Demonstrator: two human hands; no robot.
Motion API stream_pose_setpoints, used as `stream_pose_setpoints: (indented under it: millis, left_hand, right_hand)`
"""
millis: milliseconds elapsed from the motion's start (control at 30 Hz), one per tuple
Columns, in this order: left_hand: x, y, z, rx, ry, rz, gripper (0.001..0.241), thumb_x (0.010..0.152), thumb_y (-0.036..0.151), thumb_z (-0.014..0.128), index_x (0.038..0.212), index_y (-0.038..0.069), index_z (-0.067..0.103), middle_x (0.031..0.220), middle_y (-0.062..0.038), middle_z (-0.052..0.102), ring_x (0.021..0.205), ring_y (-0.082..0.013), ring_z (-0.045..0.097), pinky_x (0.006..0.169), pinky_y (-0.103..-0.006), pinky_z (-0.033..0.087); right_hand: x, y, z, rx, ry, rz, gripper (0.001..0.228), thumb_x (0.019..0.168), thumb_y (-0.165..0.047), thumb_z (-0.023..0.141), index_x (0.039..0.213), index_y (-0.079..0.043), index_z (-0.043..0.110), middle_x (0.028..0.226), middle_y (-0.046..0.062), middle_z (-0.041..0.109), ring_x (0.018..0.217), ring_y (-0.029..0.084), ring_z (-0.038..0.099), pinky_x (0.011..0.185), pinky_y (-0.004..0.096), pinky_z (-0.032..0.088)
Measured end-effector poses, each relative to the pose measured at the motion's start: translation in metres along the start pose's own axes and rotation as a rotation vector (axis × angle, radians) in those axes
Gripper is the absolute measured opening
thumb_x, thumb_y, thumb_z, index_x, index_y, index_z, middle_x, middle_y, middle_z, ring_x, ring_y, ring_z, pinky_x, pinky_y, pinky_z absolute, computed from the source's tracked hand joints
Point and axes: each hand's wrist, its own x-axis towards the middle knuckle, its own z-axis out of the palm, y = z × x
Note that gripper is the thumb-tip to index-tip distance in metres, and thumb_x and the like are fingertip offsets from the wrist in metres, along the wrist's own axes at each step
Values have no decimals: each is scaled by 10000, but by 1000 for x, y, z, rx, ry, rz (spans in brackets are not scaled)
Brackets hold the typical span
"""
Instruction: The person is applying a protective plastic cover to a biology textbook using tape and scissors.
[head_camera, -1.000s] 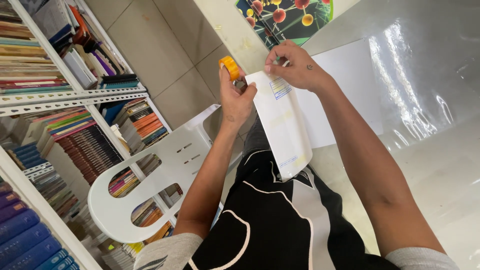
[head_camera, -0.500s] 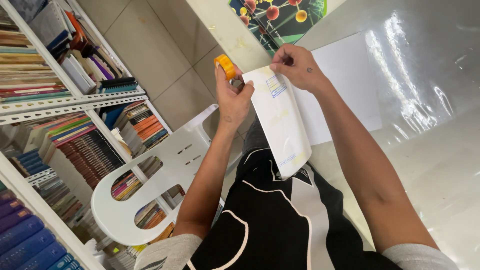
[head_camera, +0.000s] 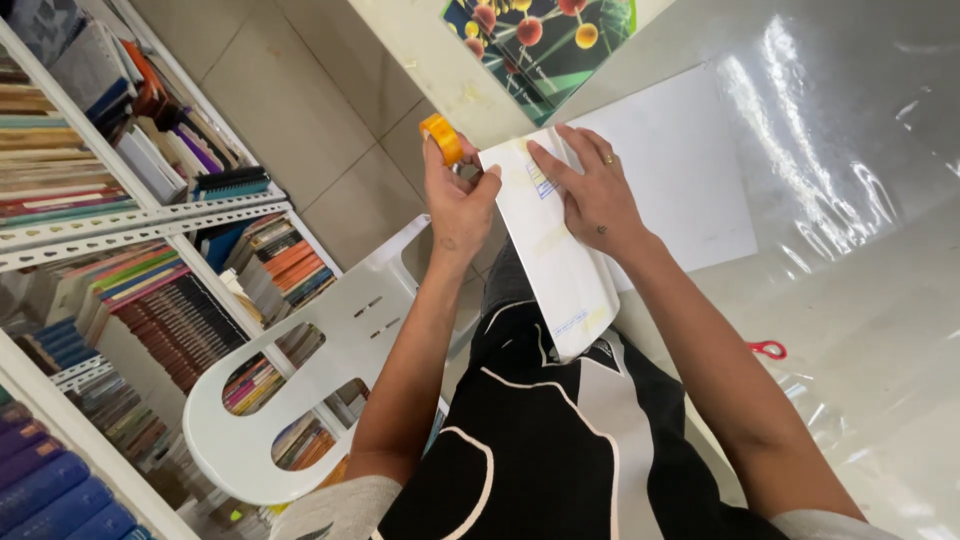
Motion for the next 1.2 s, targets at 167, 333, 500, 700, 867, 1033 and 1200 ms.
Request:
stream_pose_setpoints:
  millis: [167, 333, 500, 700, 867, 1033, 1200]
  left_hand:
    - [-3, 5, 3, -8, -9, 7, 544, 843, -185, 618, 1280, 68, 414, 1126, -28, 429, 986, -115, 497, 748, -242, 530]
    - [-1, 12, 10, 17, -28, 47, 592, 840, -182, 628, 1331, 65, 407, 1125, -26, 428, 979, -108, 486, 741, -234, 527]
    - [1, 25, 17, -20, -71, 22, 574, 840, -172, 604, 1331, 52, 408, 1147, -21, 419, 998, -106, 525, 798, -243, 578]
    - [3, 24, 16, 24, -103, 17, 565, 842, -172, 628, 1321, 44, 418, 1129, -35, 420, 984, -104, 508, 774, -234, 553]
    - [5, 23, 12, 6, -125, 6, 529, 858, -179, 630, 1297, 40, 432, 1141, -39, 426, 986, -100, 502, 772, -230, 540]
    - [7, 23, 9, 77, -136, 12, 497, 872, -179, 643, 1276, 37, 450, 1111, -43, 437, 948, -104, 523, 749, -230, 529]
    - [6, 24, 12, -24, -147, 12, 501, 854, -167, 629, 1265, 48, 440, 1133, -39, 428, 962, -100, 505, 735, -238, 526]
  right_hand:
    - [19, 4, -12, 170, 111, 54, 463, 906, 80, 651, 1315, -138, 663, 1413, 104, 595, 1282, 328, 542, 1073, 438, 473]
    - [52, -11, -26, 391, 46, -4, 326, 949, 23, 653, 1243, -107, 705, 1355, 86, 622, 1245, 312, 538, 1058, 413, 474]
    - [66, 12, -9, 620, -133, -49, 121, 1006, -146, 732, 1106, -88, 696, 1358, 66, 657, 1300, 267, 513, 1130, 410, 414]
    - [75, 40, 8, 997, -376, 239, 135, 1013, -198, 699, 956, -76, 686, 1344, 43, 646, 1151, 168, 562, 1002, 363, 458]
    - [76, 44, 2, 1192, -403, 339, 131, 1006, -167, 655, 1057, -69, 725, 1350, 46, 638, 1149, 152, 602, 1024, 342, 485]
    - [71, 53, 7, 1279, -305, 279, 155, 1022, -144, 650, 1118, -61, 739, 1368, 74, 634, 1253, 152, 595, 1105, 329, 467]
    - [68, 55, 10, 1218, -359, 318, 108, 976, -170, 727, 945, -67, 734, 1380, 76, 632, 1111, 126, 574, 963, 315, 478]
